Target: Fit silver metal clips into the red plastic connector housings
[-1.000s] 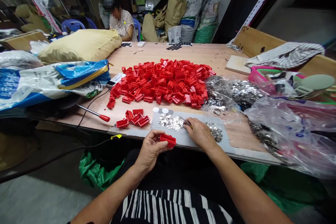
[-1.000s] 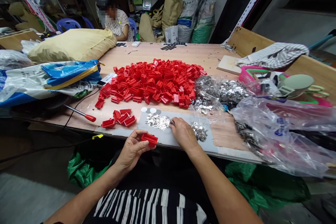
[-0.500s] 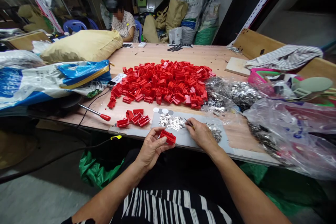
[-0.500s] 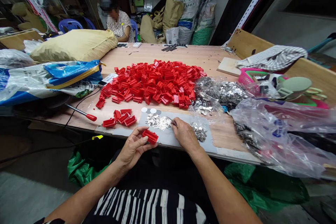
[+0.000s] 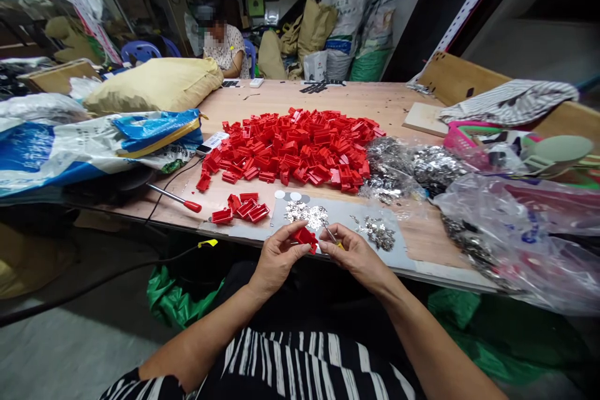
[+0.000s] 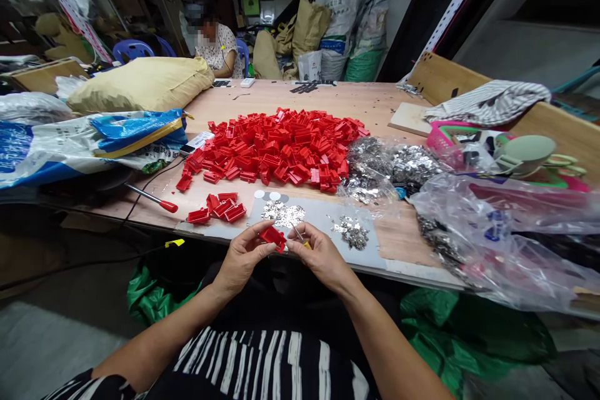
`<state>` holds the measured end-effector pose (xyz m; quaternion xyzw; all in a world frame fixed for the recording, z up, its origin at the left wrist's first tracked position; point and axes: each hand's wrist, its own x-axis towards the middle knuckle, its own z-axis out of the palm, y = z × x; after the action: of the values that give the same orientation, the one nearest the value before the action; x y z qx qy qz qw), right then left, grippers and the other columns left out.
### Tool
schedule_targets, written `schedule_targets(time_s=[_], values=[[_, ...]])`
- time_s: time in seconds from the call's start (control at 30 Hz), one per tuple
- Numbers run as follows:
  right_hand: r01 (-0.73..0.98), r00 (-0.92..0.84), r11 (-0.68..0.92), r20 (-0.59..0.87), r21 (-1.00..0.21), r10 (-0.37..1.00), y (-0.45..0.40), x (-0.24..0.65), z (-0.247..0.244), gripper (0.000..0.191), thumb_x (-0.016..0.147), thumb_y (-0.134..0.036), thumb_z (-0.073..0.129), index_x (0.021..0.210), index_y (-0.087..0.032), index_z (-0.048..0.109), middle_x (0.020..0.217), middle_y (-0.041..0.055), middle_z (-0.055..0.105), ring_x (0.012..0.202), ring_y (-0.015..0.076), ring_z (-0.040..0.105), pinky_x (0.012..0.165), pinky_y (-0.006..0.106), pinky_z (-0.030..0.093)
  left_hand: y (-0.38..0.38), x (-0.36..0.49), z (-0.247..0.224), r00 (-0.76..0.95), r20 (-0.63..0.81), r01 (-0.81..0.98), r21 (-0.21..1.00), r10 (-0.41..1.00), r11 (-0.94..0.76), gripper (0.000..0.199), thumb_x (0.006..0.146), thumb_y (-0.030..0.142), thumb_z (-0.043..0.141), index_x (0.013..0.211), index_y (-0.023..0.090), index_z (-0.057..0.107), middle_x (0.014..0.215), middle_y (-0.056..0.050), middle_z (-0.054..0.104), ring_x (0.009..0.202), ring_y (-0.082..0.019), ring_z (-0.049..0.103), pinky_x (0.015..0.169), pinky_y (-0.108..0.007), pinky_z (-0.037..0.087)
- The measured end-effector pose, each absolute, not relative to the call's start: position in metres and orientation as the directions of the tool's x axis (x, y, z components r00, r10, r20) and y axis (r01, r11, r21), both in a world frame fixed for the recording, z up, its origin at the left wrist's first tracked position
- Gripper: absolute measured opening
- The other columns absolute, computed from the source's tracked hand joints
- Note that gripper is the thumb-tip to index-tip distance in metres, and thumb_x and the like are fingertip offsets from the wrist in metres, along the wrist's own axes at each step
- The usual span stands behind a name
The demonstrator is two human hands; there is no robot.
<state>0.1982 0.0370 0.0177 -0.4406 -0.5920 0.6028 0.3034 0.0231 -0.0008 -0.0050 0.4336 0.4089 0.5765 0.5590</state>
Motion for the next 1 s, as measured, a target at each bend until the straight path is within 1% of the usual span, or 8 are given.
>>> schedule_targets(time_s=[0.17, 0.23, 0.33, 0.5, 0.67, 0.77, 0.87, 1.0], values=[[0.169, -0.379, -0.056, -0.117, -0.984, 0.918, 0.033, 0.197, 0.003, 0.031, 0.078, -0.047, 0.066, 0.081, -0.02, 0.052, 0.066, -0.0055, 0.051, 0.049, 0.0063, 0.036, 0.045, 0.021, 0.026, -0.004, 0.025, 0.0, 0.041, 0.141, -0.138, 0.981, 0.989, -0.134, 0.039, 0.074, 0.024, 0.073, 0.113, 0.026, 0.069, 0.11, -0.005, 0.066, 0.102, -0.019, 0.06, 0.09, -0.029, 0.048], [0.162, -0.364, -0.076, -0.131, -0.984, 0.922, 0.031, 0.197, 0.0, 0.032, 0.078, -0.048, 0.066, 0.081, -0.02, 0.051, 0.065, -0.0052, 0.053, 0.048, 0.0065, 0.036, 0.045, 0.021, 0.026, -0.004, 0.026, -0.001, 0.037, 0.12, -0.144, 0.983, 0.992, -0.114, 0.039, 0.074, 0.024, 0.073, 0.113, 0.026, 0.069, 0.109, -0.005, 0.067, 0.101, -0.019, 0.06, 0.091, -0.029, 0.047], [0.129, -0.364, -0.118, -0.158, -0.985, 0.918, 0.028, 0.197, 0.0, 0.033, 0.08, -0.05, 0.064, 0.082, -0.02, 0.049, 0.063, -0.0054, 0.054, 0.046, 0.0065, 0.036, 0.045, 0.022, 0.026, -0.003, 0.028, -0.006, 0.033, 0.017, -0.28, 0.96, 0.999, -0.007, 0.041, 0.074, 0.024, 0.074, 0.114, 0.026, 0.068, 0.109, -0.003, 0.068, 0.098, -0.017, 0.061, 0.092, -0.029, 0.046], [0.098, -0.372, -0.098, -0.128, -0.99, 0.919, 0.024, 0.198, 0.005, 0.032, 0.083, -0.05, 0.061, 0.083, -0.02, 0.049, 0.062, -0.0062, 0.051, 0.047, 0.0068, 0.04, 0.046, 0.021, 0.028, -0.001, 0.031, -0.008, 0.073, -0.11, -0.521, 0.843, 0.991, 0.132, 0.046, 0.071, 0.021, 0.076, 0.115, 0.024, 0.066, 0.101, -0.002, 0.068, 0.09, -0.014, 0.062, 0.085, -0.028, 0.049], [0.156, -0.367, -0.039, -0.094, -0.987, 0.925, 0.024, 0.204, 0.005, 0.029, 0.086, -0.05, 0.054, 0.086, -0.02, 0.052, 0.071, -0.0026, 0.055, 0.05, 0.008, 0.044, 0.048, 0.023, 0.035, 0.001, 0.031, -0.007, 0.092, -0.112, -0.553, 0.82, 0.989, 0.144, 0.046, 0.071, 0.02, 0.075, 0.115, 0.023, 0.064, 0.099, -0.003, 0.066, 0.088, -0.014, 0.063, 0.081, -0.027, 0.051], [0.326, -0.344, 0.073, -0.046, -0.943, 0.938, 0.025, 0.209, 0.002, 0.028, 0.09, -0.045, 0.047, 0.097, -0.02, 0.059, 0.076, 0.0007, 0.057, 0.058, 0.0124, 0.052, 0.055, 0.026, 0.042, 0.007, 0.025, -0.014, 0.055, -0.01, -0.405, 0.914, 0.998, 0.031, 0.045, 0.07, 0.019, 0.075, 0.114, 0.022, 0.063, 0.098, -0.002, 0.065, 0.085, -0.013, 0.063, 0.08, -0.026, 0.051], [0.497, -0.349, 0.222, 0.041, -0.839, 0.936, 0.026, 0.211, -0.002, 0.028, 0.091, -0.038, 0.044, 0.1, -0.021, 0.065, 0.091, 0.0061, 0.063, 0.072, 0.0168, 0.059, 0.068, 0.031, 0.047, 0.015, 0.016, -0.021, 0.047, 0.148, -0.092, 0.985, 0.988, -0.143, 0.043, 0.073, 0.019, 0.072, 0.115, 0.022, 0.062, 0.102, -0.004, 0.065, 0.09, -0.016, 0.063, 0.088, -0.031, 0.05], [0.595, -0.38, 0.311, 0.082, -0.741, 0.922, 0.029, 0.208, -0.005, 0.025, 0.089, -0.032, 0.048, 0.106, -0.023, 0.064, 0.095, 0.0052, 0.068, 0.081, 0.0188, 0.062, 0.077, 0.032, 0.047, 0.026, 0.006, -0.026, 0.086, 0.305, 0.271, 0.909, 0.949, -0.316, 0.044, 0.074, 0.015, 0.069, 0.117, 0.025, 0.062, 0.115, -0.006, 0.065, 0.109, -0.022, 0.059, 0.1, -0.039, 0.044]])
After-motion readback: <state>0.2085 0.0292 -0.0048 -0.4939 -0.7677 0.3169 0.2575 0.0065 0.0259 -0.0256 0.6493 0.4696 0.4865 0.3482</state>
